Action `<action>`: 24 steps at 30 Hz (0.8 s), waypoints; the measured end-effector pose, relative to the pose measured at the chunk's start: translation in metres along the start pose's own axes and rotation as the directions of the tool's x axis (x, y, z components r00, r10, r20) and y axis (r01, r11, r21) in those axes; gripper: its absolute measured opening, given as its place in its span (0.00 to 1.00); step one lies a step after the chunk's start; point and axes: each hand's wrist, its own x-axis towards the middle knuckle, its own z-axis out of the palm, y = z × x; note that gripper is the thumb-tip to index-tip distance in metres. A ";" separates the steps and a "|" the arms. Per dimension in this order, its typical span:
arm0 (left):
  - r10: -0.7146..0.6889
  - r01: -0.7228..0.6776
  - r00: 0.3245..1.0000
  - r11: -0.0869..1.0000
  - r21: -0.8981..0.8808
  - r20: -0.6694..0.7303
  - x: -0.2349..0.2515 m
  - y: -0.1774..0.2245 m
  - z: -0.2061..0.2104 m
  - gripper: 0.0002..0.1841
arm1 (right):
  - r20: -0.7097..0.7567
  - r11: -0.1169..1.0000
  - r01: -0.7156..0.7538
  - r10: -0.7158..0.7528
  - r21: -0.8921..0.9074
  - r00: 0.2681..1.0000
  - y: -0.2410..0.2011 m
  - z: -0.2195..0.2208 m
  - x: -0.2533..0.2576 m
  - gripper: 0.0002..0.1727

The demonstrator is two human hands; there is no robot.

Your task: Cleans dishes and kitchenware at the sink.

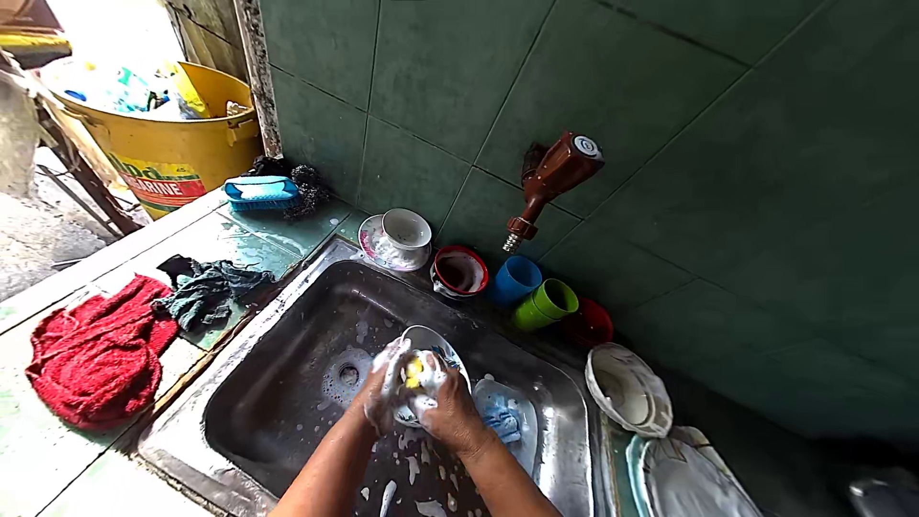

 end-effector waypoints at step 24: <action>0.107 -0.105 0.994 0.963 -0.250 -0.008 -0.004 -0.014 0.011 0.23 | 0.143 0.992 -0.102 0.092 0.067 0.985 0.002 0.005 0.011 0.19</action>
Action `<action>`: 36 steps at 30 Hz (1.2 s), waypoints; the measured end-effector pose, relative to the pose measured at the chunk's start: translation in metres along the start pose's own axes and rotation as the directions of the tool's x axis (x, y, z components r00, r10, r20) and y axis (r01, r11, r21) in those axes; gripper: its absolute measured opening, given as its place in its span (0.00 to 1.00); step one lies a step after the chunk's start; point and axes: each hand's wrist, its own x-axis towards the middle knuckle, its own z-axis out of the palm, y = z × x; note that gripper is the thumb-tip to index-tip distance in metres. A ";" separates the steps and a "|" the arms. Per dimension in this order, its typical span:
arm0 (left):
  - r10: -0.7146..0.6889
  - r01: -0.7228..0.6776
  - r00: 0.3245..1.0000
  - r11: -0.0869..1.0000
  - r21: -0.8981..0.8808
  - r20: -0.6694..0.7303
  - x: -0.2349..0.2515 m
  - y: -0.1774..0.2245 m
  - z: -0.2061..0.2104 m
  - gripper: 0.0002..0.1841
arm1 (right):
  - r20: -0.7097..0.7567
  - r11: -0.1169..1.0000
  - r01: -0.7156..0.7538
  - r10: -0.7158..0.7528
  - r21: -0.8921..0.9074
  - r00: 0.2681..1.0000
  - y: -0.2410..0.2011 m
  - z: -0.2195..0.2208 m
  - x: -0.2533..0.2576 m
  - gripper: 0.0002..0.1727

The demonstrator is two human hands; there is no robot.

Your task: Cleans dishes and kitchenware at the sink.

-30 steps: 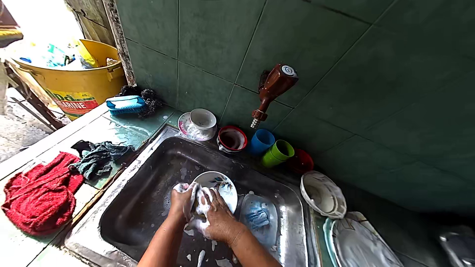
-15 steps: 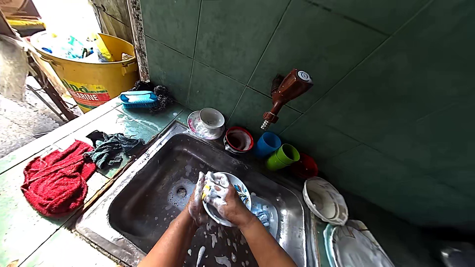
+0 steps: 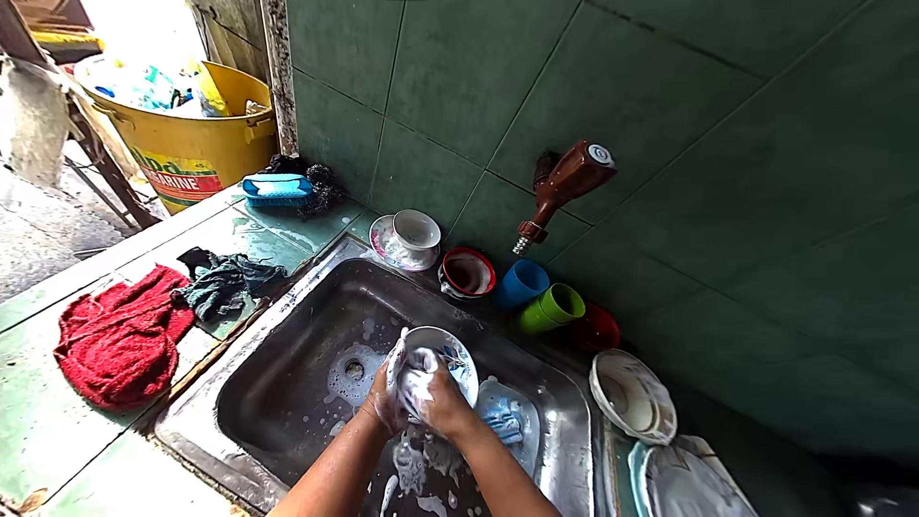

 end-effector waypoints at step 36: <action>-0.148 0.120 0.988 0.930 0.348 0.053 0.006 0.006 -0.013 0.34 | -0.142 0.829 0.019 0.073 0.559 0.987 0.003 -0.054 -0.037 0.22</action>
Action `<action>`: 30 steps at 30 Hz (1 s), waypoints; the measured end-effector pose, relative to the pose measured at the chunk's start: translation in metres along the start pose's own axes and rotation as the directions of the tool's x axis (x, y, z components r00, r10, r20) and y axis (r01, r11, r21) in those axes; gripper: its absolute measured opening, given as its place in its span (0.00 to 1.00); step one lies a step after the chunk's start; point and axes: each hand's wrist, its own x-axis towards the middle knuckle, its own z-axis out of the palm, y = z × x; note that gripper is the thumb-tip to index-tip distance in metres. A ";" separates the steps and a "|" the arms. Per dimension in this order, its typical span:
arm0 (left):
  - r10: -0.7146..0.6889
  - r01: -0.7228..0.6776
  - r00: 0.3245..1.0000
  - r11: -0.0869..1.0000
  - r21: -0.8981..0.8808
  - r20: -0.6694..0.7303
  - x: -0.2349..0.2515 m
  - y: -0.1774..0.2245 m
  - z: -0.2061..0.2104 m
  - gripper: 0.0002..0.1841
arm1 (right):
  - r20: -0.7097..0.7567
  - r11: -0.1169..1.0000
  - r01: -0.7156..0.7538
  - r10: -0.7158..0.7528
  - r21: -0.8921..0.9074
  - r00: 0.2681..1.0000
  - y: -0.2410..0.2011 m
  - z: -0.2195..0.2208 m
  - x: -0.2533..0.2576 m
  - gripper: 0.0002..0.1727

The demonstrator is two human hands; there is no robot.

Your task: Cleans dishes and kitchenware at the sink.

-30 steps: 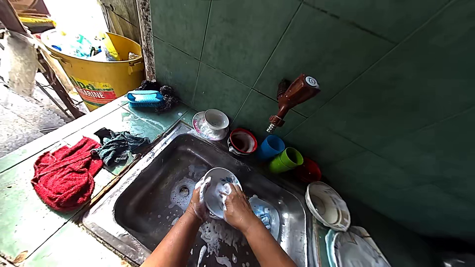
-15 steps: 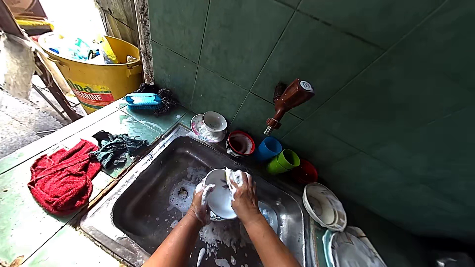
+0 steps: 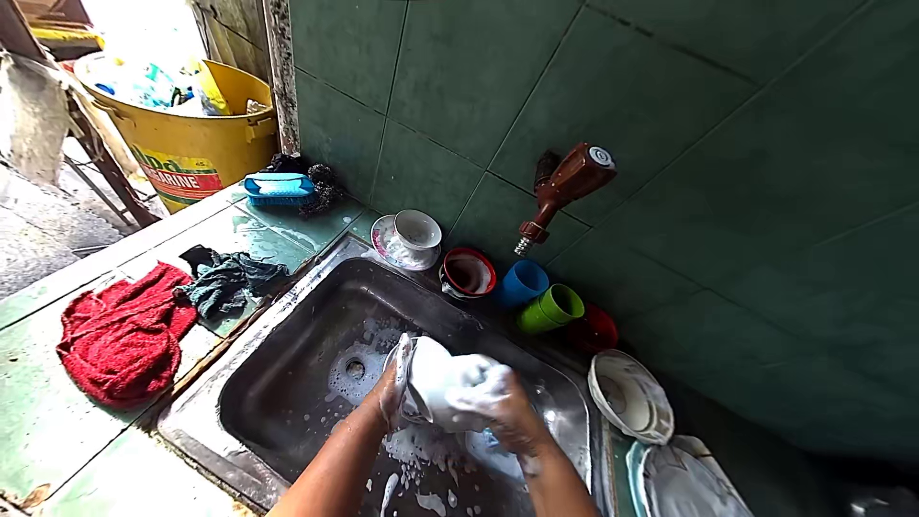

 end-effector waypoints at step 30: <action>0.185 -0.193 0.934 0.981 0.004 -0.306 -0.001 0.005 0.010 0.19 | -0.177 0.684 0.060 -0.271 -0.727 0.946 0.041 -0.016 0.016 0.15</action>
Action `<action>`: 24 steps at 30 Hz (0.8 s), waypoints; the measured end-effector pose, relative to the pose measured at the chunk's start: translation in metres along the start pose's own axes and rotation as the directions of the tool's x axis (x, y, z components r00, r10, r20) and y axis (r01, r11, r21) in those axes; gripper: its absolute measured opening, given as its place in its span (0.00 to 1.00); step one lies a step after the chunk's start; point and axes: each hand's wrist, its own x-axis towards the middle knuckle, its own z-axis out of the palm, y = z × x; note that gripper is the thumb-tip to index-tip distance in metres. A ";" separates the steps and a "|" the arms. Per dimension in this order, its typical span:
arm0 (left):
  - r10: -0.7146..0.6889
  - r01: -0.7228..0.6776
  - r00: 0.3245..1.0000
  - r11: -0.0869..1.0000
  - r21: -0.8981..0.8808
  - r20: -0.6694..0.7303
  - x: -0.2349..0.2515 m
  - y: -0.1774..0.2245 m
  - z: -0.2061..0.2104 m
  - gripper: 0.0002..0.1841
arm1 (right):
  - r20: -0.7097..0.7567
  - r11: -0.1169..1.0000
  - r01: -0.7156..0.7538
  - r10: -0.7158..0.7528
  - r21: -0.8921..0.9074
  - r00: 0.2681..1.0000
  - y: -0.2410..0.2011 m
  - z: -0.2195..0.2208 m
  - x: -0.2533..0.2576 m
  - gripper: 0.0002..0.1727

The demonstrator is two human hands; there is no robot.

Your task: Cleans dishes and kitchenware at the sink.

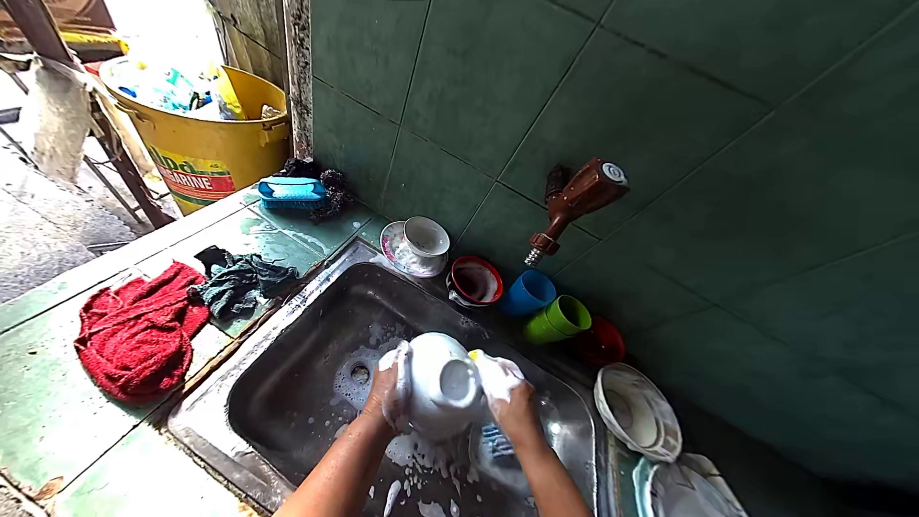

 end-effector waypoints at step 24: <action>-0.078 0.168 0.927 0.961 -0.220 0.367 -0.016 0.003 -0.002 0.20 | 0.351 0.175 -0.464 0.444 0.869 0.825 -0.022 -0.046 -0.018 0.14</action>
